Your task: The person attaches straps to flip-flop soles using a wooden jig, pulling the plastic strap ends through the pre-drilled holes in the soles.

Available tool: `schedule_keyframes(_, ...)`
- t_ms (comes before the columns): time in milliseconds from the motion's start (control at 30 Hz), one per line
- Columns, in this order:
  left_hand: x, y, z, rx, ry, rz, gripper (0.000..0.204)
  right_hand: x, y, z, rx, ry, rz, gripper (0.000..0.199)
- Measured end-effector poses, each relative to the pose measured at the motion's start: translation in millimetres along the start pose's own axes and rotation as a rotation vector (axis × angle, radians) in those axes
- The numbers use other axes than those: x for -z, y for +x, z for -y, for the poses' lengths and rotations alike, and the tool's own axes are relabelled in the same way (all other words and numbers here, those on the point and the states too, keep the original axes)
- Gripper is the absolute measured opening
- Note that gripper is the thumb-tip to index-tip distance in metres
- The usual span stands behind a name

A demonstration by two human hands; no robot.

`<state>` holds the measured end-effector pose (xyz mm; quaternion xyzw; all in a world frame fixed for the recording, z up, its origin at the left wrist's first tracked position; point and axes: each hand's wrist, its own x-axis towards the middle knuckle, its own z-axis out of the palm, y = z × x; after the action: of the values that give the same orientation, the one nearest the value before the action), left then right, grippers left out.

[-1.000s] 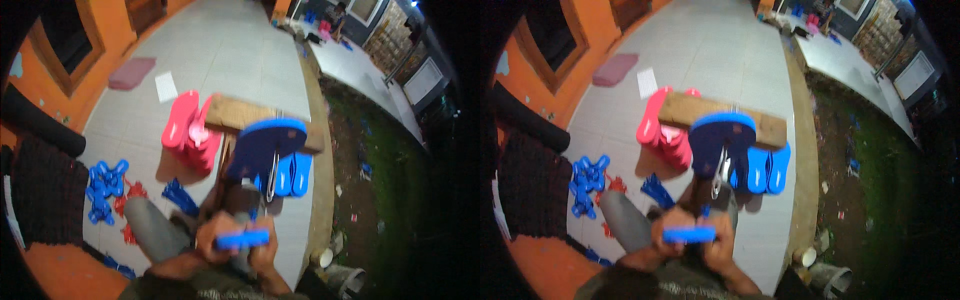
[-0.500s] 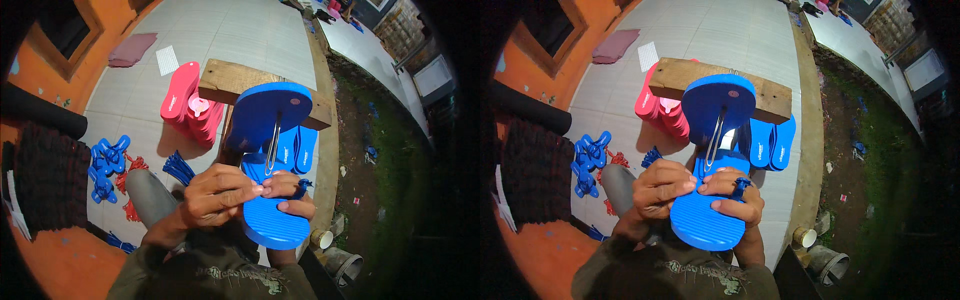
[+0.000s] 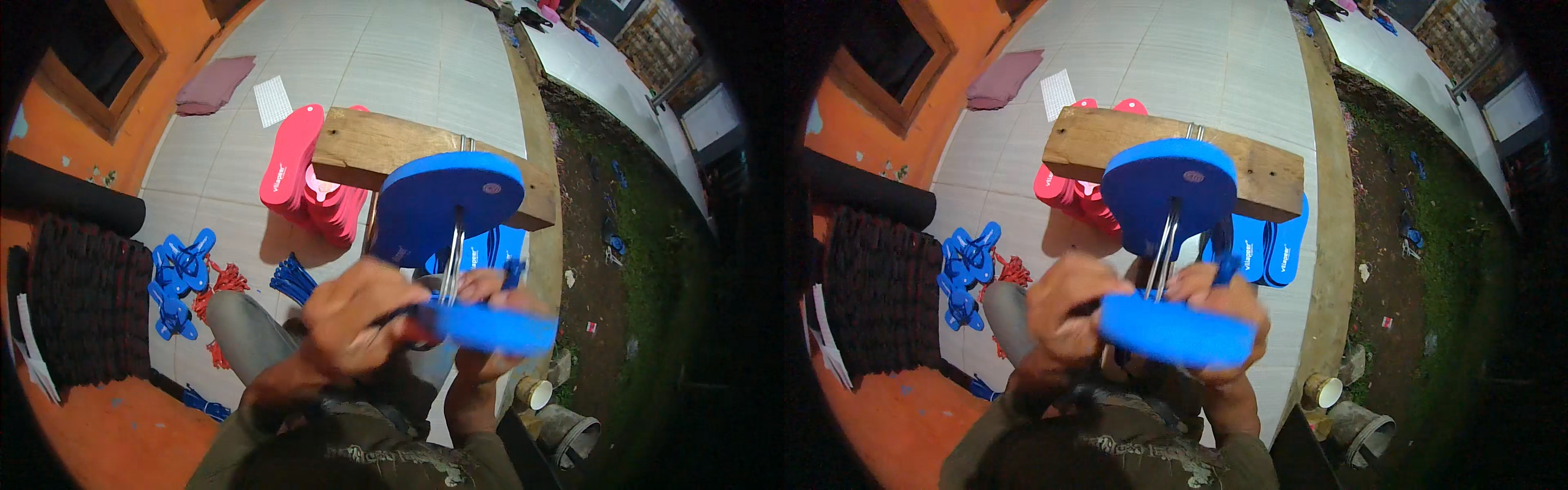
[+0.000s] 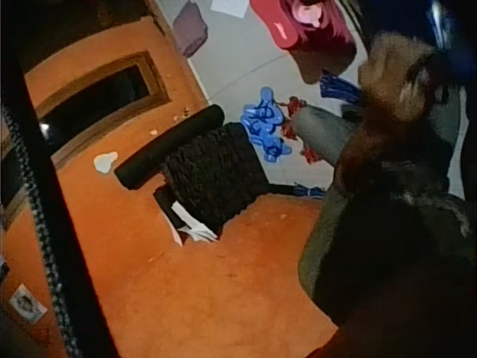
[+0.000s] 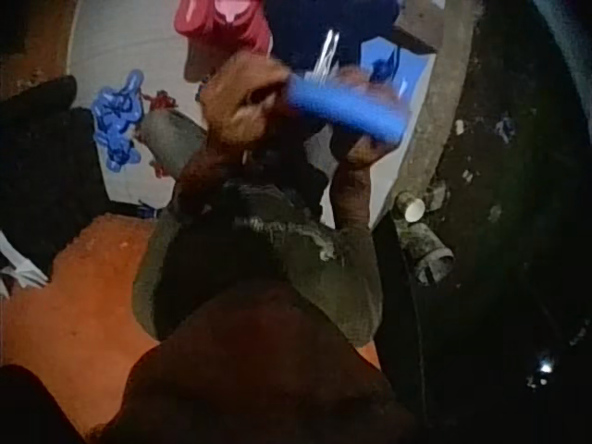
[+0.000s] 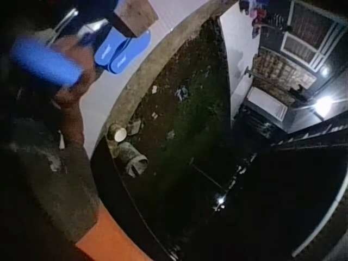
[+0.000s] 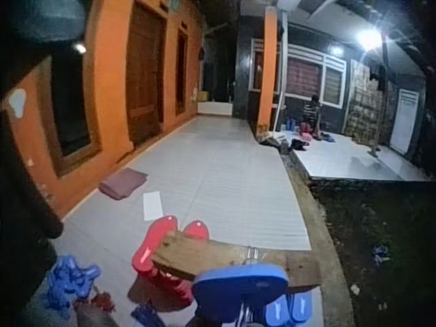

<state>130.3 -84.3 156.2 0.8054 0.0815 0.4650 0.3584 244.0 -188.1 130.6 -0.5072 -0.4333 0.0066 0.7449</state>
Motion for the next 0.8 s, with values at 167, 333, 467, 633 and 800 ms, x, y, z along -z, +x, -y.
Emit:
schedule_keyframes(167,-5,54,4,0.464,-0.052,0.071,0.011,-29,43,0,-0.144,-0.138,-0.232,0.03)
schedule_keyframes(333,32,-4,26,0.67,-0.566,0.025,0.018,-22,33,-18,-0.065,0.057,-0.204,0.026)
schedule_keyframes(467,18,-34,39,0.518,-0.933,-0.166,0.021,-22,29,-23,-0.071,0.076,-0.191,0.025)
schedule_keyframes(633,16,-45,37,0.679,-1.088,-0.378,0.031,-20,29,-16,-0.144,0.161,-0.161,0.025)
schedule_keyframes(800,22,-37,48,0.694,-1.19,-0.471,0.026,-18,31,-13,-0.139,0.139,-0.182,0.027)
